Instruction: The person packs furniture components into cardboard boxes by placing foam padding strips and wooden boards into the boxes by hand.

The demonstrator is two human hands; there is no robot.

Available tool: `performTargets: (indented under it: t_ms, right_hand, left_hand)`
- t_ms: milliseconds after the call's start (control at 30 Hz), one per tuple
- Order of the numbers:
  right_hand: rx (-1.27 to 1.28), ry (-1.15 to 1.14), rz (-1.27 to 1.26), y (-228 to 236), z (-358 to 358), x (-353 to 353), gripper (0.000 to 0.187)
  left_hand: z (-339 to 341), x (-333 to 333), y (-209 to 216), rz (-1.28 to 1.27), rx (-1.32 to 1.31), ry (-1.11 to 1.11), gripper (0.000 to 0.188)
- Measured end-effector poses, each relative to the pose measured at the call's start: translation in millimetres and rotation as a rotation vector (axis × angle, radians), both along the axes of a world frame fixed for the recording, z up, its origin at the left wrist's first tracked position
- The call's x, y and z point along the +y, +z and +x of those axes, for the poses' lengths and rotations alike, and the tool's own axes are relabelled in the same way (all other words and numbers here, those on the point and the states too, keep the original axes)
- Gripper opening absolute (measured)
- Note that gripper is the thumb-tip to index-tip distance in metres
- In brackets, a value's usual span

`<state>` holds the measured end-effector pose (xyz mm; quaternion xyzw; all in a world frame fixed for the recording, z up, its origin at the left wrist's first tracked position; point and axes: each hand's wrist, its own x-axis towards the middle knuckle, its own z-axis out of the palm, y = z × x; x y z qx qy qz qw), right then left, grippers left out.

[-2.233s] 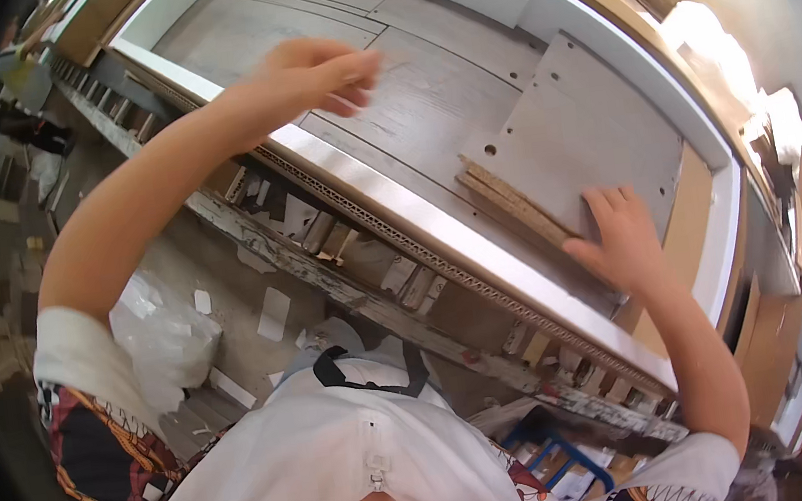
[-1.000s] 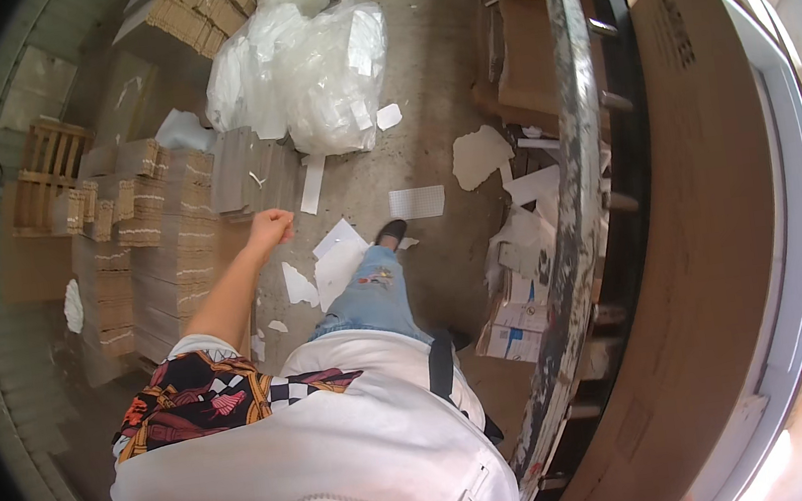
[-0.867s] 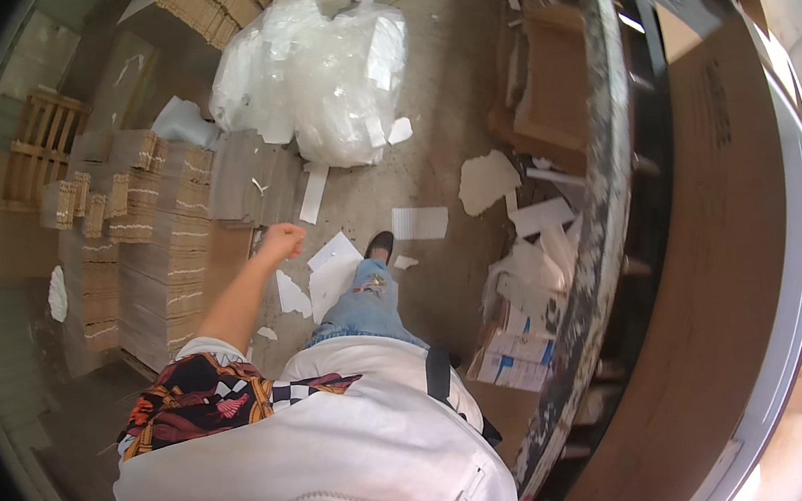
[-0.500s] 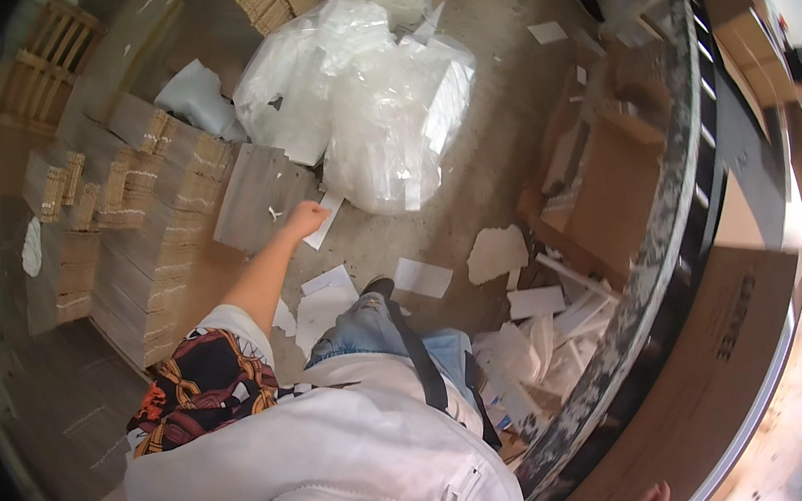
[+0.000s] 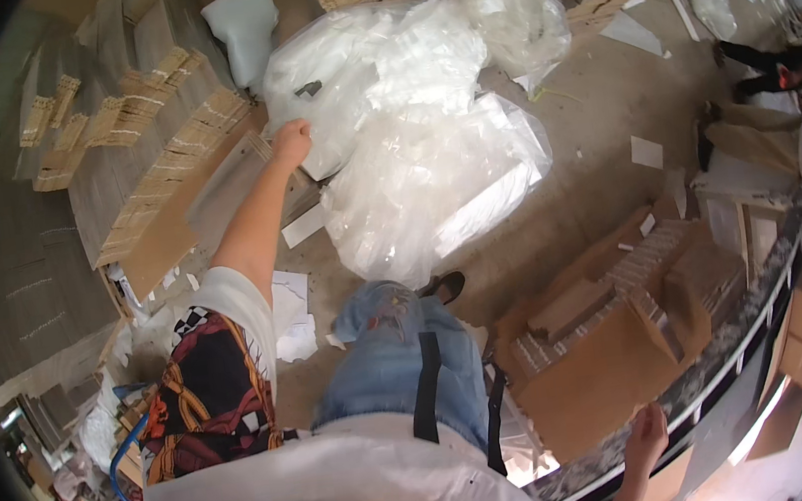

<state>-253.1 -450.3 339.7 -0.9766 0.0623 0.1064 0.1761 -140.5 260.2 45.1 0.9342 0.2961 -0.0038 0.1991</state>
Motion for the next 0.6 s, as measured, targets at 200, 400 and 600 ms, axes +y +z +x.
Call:
performTargets:
  t_ms: [200,400,600]
  right_hand:
    - [0.162,0.136,0.194,-136,204,82,0.021]
    - [-0.016,0.820,0.394,-297,286,231,0.019]
    - [-0.061,0.791,0.198,-409,406,276,0.040]
  left_hand:
    - [128,5,-32,0.257,0.155,-0.237,0.027]
    - [203,18,-85,0.495,0.451,-0.376,0.032]
    - [220,30,-142,0.317,0.342,-0.285,0.043]
